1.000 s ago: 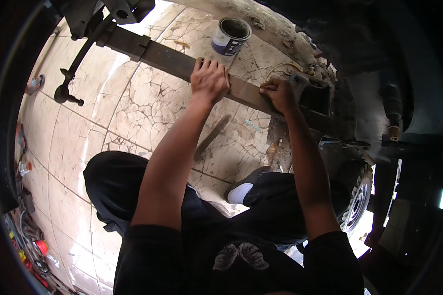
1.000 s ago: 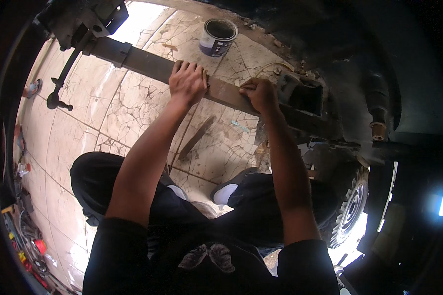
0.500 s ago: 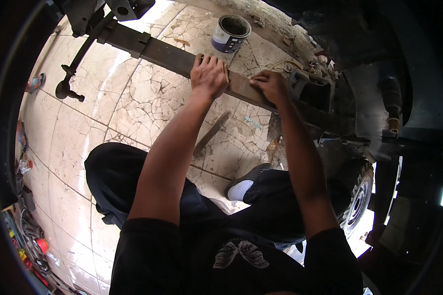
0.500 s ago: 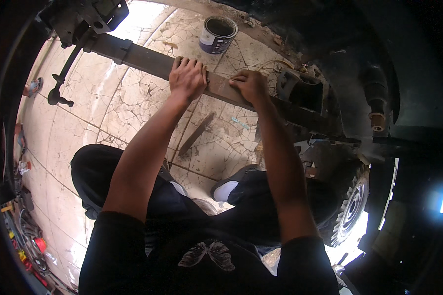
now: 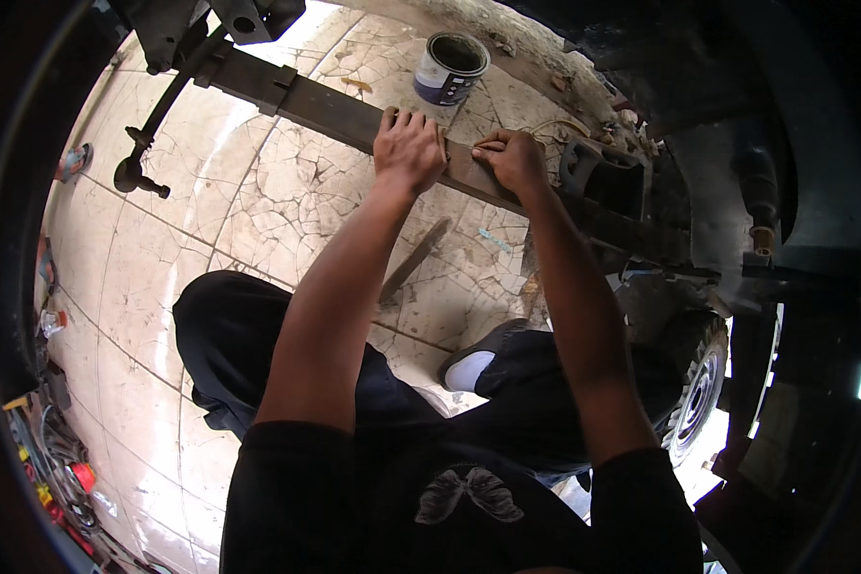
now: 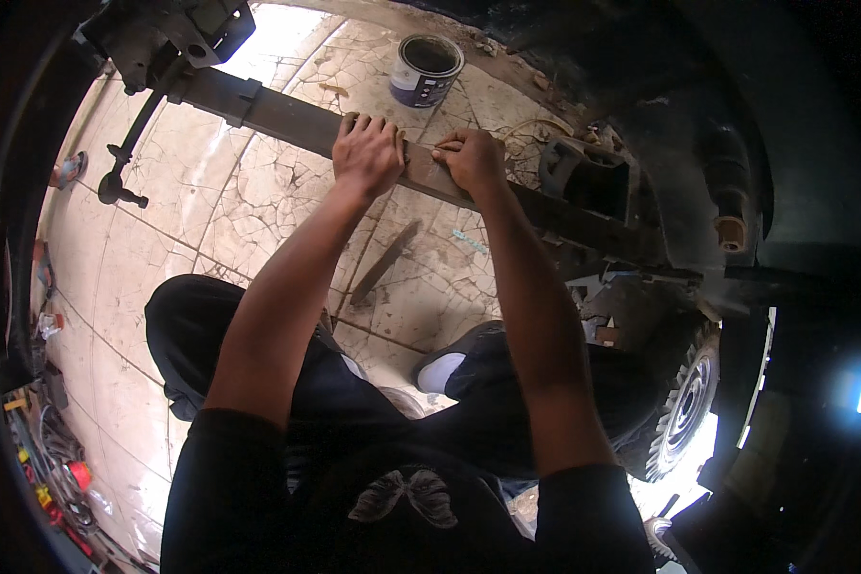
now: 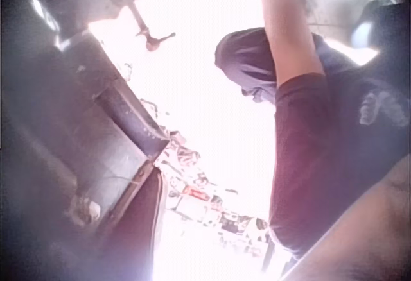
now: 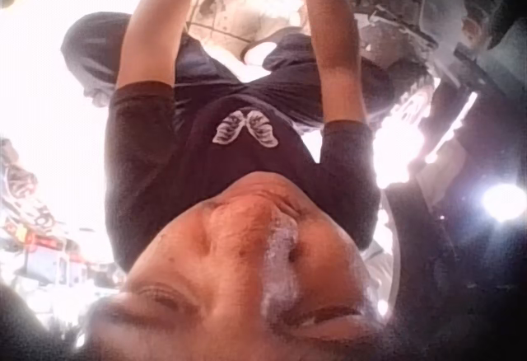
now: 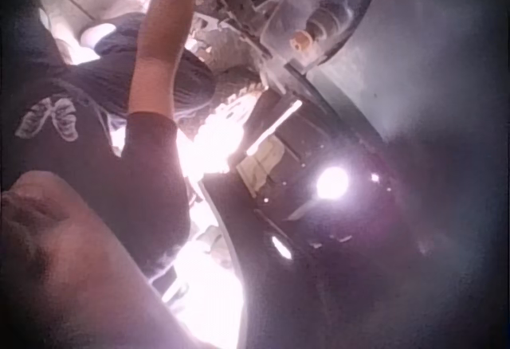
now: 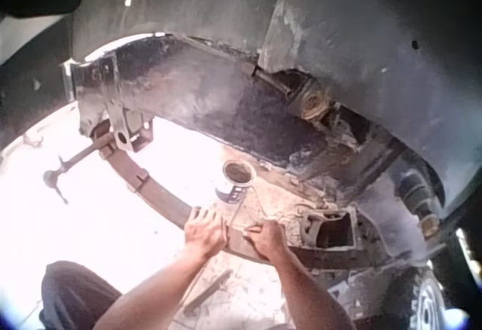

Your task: The person sits under a vehicle and repeatedly scrubs a metal frame section with a small abrasive tool, then briefly uses a hammer to tap the same area. The person continues scrubbing the frame throughout the clip.

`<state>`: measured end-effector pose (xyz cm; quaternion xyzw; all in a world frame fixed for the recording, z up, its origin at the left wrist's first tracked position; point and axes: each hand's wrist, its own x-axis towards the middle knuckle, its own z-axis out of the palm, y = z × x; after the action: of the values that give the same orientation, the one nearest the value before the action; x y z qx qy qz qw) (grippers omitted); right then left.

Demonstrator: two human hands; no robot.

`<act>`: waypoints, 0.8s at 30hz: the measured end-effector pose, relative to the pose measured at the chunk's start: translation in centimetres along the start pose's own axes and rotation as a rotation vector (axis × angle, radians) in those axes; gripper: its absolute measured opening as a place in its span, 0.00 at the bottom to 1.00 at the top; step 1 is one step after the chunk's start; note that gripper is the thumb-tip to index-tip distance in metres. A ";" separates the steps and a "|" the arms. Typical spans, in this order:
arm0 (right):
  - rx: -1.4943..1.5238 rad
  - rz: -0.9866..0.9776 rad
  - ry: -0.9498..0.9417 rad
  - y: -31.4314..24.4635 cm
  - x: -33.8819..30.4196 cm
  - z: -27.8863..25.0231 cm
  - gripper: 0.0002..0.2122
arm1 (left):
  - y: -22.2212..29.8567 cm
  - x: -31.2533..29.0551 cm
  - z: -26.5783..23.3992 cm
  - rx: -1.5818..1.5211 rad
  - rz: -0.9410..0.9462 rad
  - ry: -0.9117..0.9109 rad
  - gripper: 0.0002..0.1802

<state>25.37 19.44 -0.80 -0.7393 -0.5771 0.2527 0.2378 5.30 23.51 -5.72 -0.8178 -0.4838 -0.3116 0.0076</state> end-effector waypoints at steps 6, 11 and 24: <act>-0.048 -0.016 -0.024 5.1 -1.6 -3.8 0.11 | 0.0 -0.2 -0.1 -0.003 -0.016 0.012 0.17; -0.067 -0.062 0.011 1.9 -0.7 -0.6 0.12 | 0.3 0.2 -0.2 -0.020 -0.030 -0.100 0.17; -0.077 -0.080 0.014 0.2 -2.0 -0.9 0.08 | 0.2 -0.6 0.2 0.000 -0.005 0.034 0.15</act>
<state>25.71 17.37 -0.02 -0.7262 -0.6136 0.2153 0.2232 5.38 22.98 -6.14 -0.8113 -0.4855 -0.3255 0.0149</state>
